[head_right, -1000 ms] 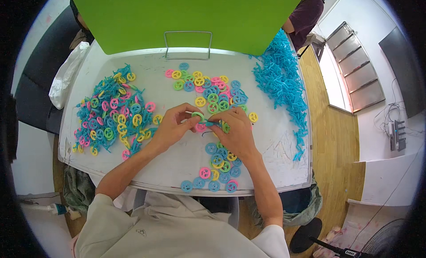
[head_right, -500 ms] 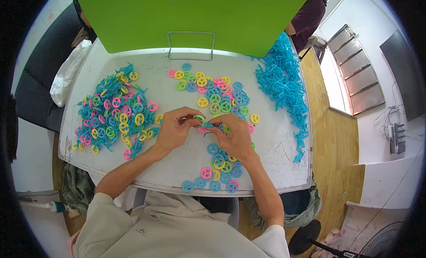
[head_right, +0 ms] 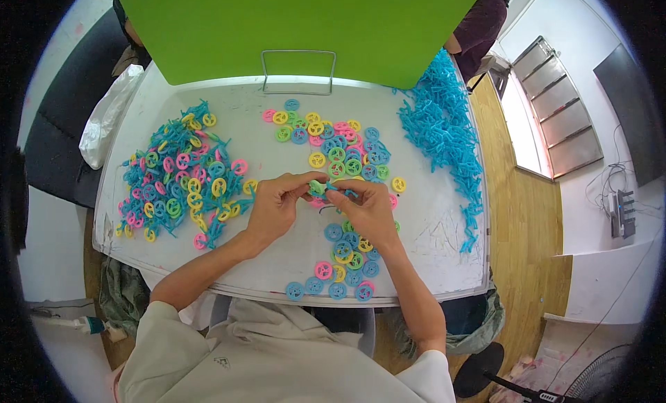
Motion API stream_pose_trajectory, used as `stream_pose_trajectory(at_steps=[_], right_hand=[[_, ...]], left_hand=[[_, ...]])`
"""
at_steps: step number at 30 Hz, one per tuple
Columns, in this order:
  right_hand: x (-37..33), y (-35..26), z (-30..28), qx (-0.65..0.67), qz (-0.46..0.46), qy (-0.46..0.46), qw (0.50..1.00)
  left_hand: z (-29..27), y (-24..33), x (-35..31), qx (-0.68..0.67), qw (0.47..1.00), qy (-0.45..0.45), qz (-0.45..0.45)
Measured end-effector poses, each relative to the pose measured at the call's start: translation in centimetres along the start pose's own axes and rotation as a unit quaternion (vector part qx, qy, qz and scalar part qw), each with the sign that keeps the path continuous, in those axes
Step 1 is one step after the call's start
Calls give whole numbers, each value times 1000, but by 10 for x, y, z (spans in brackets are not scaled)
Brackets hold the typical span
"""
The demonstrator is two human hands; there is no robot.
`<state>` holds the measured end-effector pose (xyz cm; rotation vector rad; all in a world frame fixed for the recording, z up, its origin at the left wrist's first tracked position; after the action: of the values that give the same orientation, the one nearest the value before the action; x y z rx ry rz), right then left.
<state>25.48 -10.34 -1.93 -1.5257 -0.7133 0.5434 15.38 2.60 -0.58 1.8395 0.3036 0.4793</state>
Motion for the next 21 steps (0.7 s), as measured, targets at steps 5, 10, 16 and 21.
stream_pose_trajectory(at_steps=[5,10,16,21], right_hand=[[-2,7,8,92,29,12,995],[-6,-12,2,-132,-54,97,985],[-14,-54,15,-294,-321,115,893],[-9,-38,8,-226,-218,123,941]], left_hand=[[-2,10,-4,33,999,33,27],[-1,8,-4,75,995,55,32],[-4,-8,4,-26,999,-6,-20],[-1,14,1,-41,999,3,-26]])
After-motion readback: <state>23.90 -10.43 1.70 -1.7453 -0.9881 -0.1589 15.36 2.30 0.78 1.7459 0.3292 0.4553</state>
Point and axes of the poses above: each hand's wrist, its own x-axis towards the middle knuckle, its own z-axis out of the palm, y = z × x, the point moved 7 cm from there along x, towards the middle knuckle, and after that the axes turned 7 degrees about -z, right-handed, at the moved point
